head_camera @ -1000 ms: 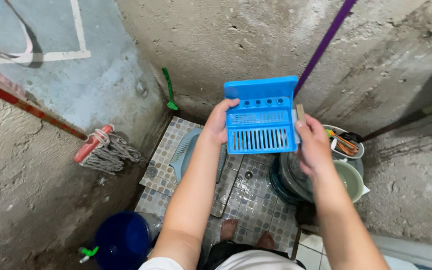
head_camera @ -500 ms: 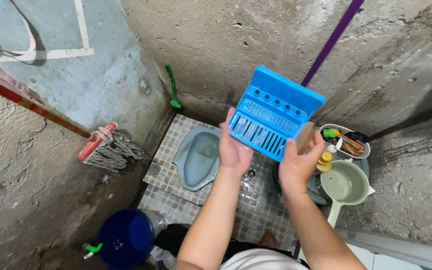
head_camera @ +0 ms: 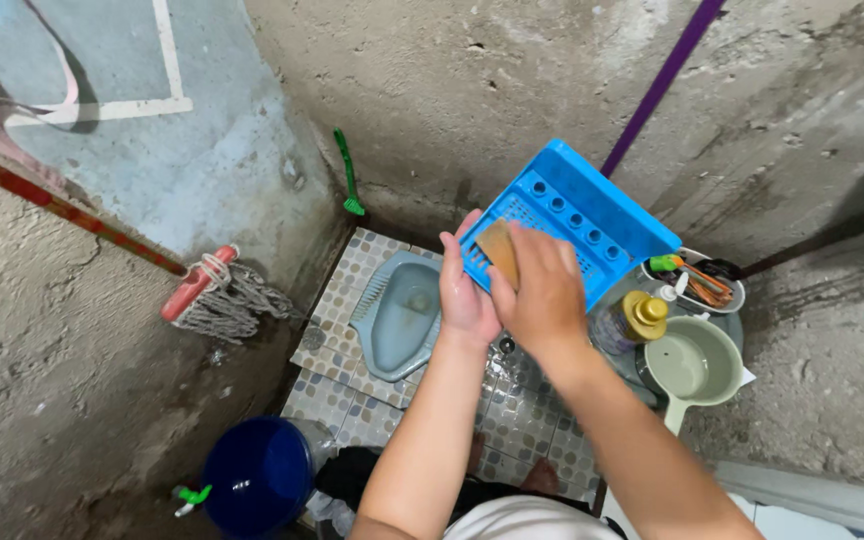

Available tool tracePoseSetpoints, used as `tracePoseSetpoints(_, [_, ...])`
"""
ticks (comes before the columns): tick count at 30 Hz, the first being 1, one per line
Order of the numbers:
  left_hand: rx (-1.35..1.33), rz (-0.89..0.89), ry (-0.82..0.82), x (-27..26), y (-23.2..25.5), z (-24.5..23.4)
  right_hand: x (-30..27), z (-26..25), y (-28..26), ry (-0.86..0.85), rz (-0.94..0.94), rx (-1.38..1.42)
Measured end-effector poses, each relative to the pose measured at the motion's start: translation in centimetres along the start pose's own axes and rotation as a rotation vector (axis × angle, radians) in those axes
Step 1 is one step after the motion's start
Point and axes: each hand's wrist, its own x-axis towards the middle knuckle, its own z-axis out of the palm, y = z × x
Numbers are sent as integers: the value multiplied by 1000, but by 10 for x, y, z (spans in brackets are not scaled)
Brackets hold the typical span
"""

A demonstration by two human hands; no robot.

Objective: The person organizes items in a wall-mounted basket, then uses a scoop to pour water and a sponge to scrub a wooden shelf and a blue plastic basket. The person rinses the basket and places it back on the shelf.

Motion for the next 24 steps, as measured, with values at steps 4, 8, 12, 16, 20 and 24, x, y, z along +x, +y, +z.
tracePoseSetpoints(4, [-52,-52,-20,-1,-7,-3,-4,14,-3,-10,27,-16])
tracePoseSetpoints(8, [-33,-105,-11,-9,-4,-3,-13,20,2,-134,-32,-49])
tracePoseSetpoints(12, [-70,-119,41,-11,2,-2,-10,12,25,-247,-182,68])
tracePoseSetpoints(16, [-117,-128,33,-5,-13,-13,-2,3,32,-204,-261,28])
tracePoseSetpoints(20, [-157,-109,0,6,-17,-18,-3,3,13,-31,-214,-101])
tracePoseSetpoints(24, [-59,-82,125,5,-13,1,-1,-9,16,-214,-7,-88])
